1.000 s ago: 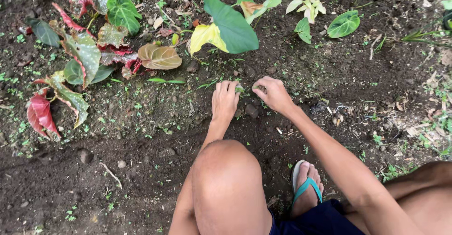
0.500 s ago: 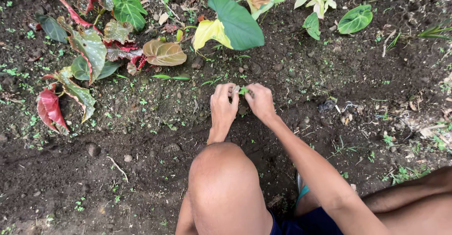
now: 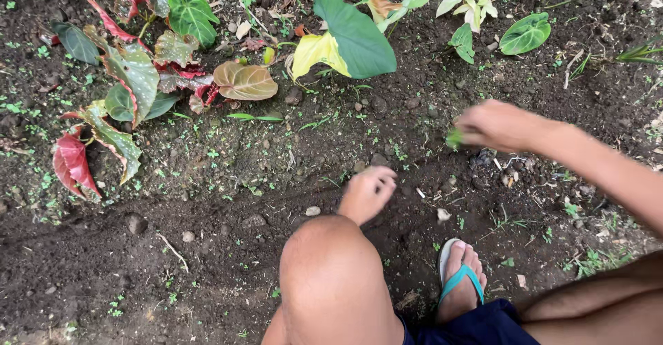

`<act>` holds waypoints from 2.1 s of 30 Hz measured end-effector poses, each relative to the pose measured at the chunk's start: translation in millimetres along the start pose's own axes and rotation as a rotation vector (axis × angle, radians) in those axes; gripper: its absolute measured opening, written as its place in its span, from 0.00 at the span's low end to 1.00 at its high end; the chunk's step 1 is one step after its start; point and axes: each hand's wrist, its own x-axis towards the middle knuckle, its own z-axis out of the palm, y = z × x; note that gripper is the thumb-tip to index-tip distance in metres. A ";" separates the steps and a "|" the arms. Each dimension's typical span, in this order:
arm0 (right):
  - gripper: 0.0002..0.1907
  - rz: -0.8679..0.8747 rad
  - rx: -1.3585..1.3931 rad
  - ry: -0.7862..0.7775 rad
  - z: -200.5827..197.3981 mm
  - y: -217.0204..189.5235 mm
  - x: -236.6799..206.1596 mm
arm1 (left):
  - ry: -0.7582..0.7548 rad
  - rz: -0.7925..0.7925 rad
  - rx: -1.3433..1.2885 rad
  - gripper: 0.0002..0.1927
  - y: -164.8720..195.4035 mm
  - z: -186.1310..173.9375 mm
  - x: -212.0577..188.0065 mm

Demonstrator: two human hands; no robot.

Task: The person kneels in a garden bed and removes small weeds by hand from around several ornamental plants. They pull the weeds from the soil and place them aside, working methodically across the area.

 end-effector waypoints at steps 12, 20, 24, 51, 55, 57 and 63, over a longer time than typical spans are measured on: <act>0.18 0.428 -0.240 -0.158 18.8 60.4 -157.7 | 0.269 0.118 0.826 0.18 2.2 -133.9 72.1; 0.30 0.138 -0.391 0.296 -64.1 -71.0 -158.2 | 0.221 0.197 1.024 0.03 -45.1 -127.4 74.8; 0.28 -0.005 -0.338 0.341 -70.3 -109.7 -129.0 | 0.272 0.243 1.088 0.07 -51.4 -134.2 76.5; 0.28 0.177 -0.137 0.158 -70.0 -81.6 -98.5 | -0.358 0.263 1.334 0.13 21.5 -117.0 159.6; 0.26 0.185 -0.152 0.146 -64.9 -75.5 -101.3 | -0.367 0.119 1.307 0.12 14.1 -112.7 166.3; 0.27 0.169 -0.148 0.168 -64.1 -70.5 -100.4 | -0.308 0.098 1.268 0.08 15.2 -109.4 173.0; 0.28 0.255 -0.130 0.129 -63.1 -53.3 -101.0 | -0.202 0.401 1.324 0.08 11.8 -99.4 180.4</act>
